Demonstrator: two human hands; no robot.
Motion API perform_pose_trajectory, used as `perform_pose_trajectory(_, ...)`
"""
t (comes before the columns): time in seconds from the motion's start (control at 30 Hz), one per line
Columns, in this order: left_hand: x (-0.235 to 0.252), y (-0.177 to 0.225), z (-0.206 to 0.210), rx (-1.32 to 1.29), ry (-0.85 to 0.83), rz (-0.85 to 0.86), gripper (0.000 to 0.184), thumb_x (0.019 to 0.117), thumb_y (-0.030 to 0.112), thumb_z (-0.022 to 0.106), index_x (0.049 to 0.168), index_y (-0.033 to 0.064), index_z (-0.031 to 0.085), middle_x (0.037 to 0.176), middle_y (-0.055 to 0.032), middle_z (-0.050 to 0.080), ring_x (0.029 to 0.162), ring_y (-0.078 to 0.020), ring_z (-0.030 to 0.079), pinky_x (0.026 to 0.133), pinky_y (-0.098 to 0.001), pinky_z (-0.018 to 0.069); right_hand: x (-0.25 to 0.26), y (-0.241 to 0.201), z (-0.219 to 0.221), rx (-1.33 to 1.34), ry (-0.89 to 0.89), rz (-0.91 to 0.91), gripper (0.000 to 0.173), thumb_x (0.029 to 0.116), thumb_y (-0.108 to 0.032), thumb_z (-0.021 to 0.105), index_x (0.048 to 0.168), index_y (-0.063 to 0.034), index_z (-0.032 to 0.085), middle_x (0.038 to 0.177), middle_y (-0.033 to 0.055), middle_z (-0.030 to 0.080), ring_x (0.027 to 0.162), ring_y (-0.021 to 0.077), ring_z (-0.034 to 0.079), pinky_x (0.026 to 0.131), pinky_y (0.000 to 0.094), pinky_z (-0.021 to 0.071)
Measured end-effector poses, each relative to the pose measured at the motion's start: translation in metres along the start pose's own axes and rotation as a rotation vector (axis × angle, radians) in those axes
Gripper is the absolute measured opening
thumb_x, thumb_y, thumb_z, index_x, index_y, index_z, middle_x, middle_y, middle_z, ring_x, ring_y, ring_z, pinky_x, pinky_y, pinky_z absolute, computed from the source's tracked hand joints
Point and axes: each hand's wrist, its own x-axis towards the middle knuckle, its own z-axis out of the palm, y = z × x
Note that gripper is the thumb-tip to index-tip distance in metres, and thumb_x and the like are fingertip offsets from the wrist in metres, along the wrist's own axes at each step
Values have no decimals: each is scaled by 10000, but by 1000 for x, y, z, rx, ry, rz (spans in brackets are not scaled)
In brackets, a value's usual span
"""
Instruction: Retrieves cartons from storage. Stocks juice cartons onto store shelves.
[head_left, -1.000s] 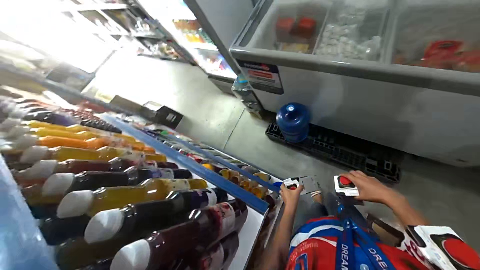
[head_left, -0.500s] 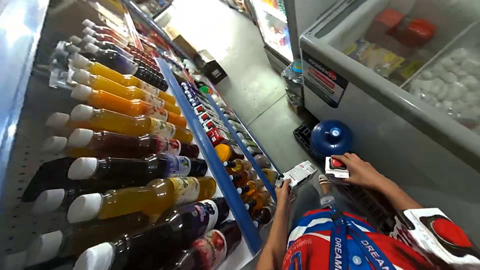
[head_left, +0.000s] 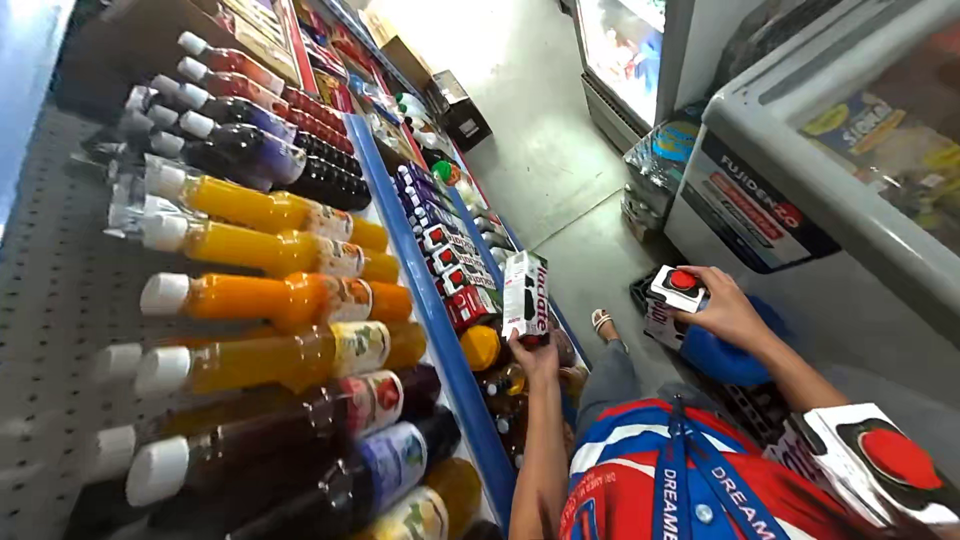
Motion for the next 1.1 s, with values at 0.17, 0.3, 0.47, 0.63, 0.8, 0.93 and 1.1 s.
perform_pose_trajectory(0.17,57,42,52,-141,13,84,488,1041,446,426,1425,148,391,1341,-132,524,1196,-286,586,938,-467,550,90,-39,27,1,-8,-68,852,722,-434,884,1403,-21,579,1281,278,605,1200,465,562,1022,606,450)
perform_pose_trajectory(0.3,88,67,69,-196,60,143,521,1044,475,395,1449,147,373,1380,-140,507,1226,-297,575,962,-469,541,158,-62,37,53,-32,-51,845,735,-404,893,1414,-21,565,1294,276,598,1230,456,548,1040,600,442)
perform_pose_trajectory(0.47,127,82,78,-180,153,256,500,1052,479,380,1427,147,392,1316,-125,531,1158,-257,600,928,-428,549,243,-83,47,57,-117,-110,828,738,-385,901,1408,-27,570,1289,274,605,1209,452,566,1019,597,456)
perform_pose_trajectory(0.63,161,90,102,-228,253,408,468,1063,441,365,1432,152,378,1333,-112,515,1169,-246,589,929,-418,550,351,-97,53,43,-274,-182,847,719,-389,912,1414,-48,568,1288,264,604,1211,431,571,1008,589,474)
perform_pose_trajectory(0.8,198,93,133,-413,353,577,463,1080,412,339,1458,146,349,1378,-112,494,1227,-247,569,973,-407,539,454,-114,49,-39,-378,-307,832,725,-402,897,1402,-39,578,1247,284,609,1171,453,581,970,610,483)
perform_pose_trajectory(0.93,230,99,146,-499,391,716,505,1098,452,238,1525,183,263,1466,-92,428,1320,-235,499,1064,-435,476,517,-119,53,-58,-423,-342,827,715,-399,896,1392,-38,584,1235,295,598,1160,463,568,952,611,483)
perform_pose_trajectory(1.1,254,124,149,-497,529,878,466,1131,311,197,1557,123,216,1546,-101,365,1398,-228,431,1134,-412,416,556,-119,77,-53,-495,-329,830,714,-366,904,1398,-29,574,1262,297,586,1165,448,574,947,579,499)
